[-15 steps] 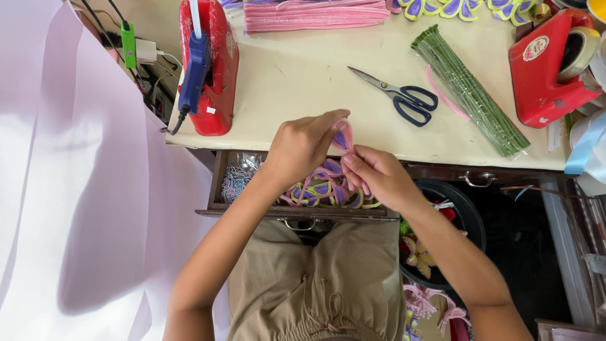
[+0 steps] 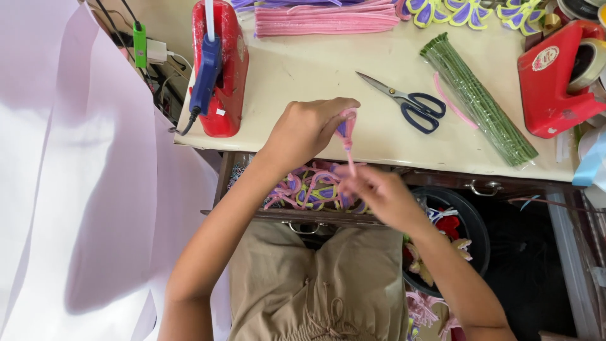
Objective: The person twists pink and purple pipe cleaners together to form a looped shape. They then use a hot glue gun to apply adhesive to the center of the loop and press the ends together to secure the craft.
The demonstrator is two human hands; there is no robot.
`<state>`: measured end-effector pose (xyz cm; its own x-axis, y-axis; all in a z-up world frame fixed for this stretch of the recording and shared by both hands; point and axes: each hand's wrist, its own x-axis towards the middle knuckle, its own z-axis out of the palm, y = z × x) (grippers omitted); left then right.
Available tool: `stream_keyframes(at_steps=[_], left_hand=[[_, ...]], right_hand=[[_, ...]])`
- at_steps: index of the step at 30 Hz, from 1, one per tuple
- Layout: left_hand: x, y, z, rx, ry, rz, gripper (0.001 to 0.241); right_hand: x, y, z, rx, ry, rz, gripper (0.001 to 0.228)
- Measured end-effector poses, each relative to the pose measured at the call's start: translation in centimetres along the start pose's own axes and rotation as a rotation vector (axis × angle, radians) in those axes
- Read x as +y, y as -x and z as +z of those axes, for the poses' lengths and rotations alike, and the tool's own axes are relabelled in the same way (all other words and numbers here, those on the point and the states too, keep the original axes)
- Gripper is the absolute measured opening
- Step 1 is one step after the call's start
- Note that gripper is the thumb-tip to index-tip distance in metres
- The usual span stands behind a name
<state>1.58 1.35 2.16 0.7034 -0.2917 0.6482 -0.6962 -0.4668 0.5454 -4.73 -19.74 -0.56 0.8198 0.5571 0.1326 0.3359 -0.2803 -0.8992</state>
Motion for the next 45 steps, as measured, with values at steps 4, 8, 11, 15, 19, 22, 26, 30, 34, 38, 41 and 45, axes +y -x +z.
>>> stream_keyframes(at_steps=[4, 8, 11, 15, 19, 22, 26, 30, 34, 38, 41, 45], left_hand=[[0.7, 0.0, -0.1, -0.057, 0.012, 0.06, 0.026], [-0.3, -0.6, 0.4, -0.135, 0.299, 0.014, 0.034], [-1.4, -0.9, 0.1, -0.25, 0.805, -0.066, 0.034], [-3.3, -0.3, 2.1, -0.397, 1.339, -0.15, 0.046], [-3.1, -0.3, 3.7, -0.352, 1.49, -0.201, 0.047], [-2.7, -0.4, 3.9, -0.27, 1.523, -0.259, 0.035], [-1.9, -0.7, 2.3, -0.21, 1.215, -0.173, 0.025], [0.1, -1.3, -1.2, -0.123, 0.608, -0.034, 0.035], [0.0, -1.1, -0.6, -0.016, 0.016, 0.326, 0.021], [0.2, -1.1, 0.2, 0.114, -0.569, 0.615, 0.017], [-0.1, -0.8, 0.9, 0.169, -0.374, 0.525, 0.015], [1.4, 0.2, 0.4, -0.068, 0.625, -0.293, 0.06]], right_hand=[[-1.0, -1.8, -1.5, 0.004, -0.298, 0.068, 0.048], [2.5, -2.5, -0.7, 0.104, -0.484, 0.081, 0.032], [2.8, -2.7, -1.0, 0.072, -0.706, 0.103, 0.033], [3.6, -2.1, -1.1, -0.046, -0.852, 0.122, 0.043], [1.6, -2.2, -0.8, -0.049, -0.879, 0.12, 0.043], [1.6, -2.2, -0.6, -0.021, -0.842, 0.127, 0.042], [2.4, -2.3, -0.9, 0.092, -0.697, 0.115, 0.041], [3.1, -2.3, -1.7, 0.08, -0.636, 0.151, 0.046], [2.2, -2.4, -1.3, 0.043, -0.571, 0.151, 0.045], [2.4, -2.4, -0.3, 0.048, -0.623, 0.139, 0.045], [1.6, -2.2, 0.0, 0.039, -0.65, 0.095, 0.046], [1.6, -2.5, -0.6, 0.037, -0.736, 0.062, 0.044]])
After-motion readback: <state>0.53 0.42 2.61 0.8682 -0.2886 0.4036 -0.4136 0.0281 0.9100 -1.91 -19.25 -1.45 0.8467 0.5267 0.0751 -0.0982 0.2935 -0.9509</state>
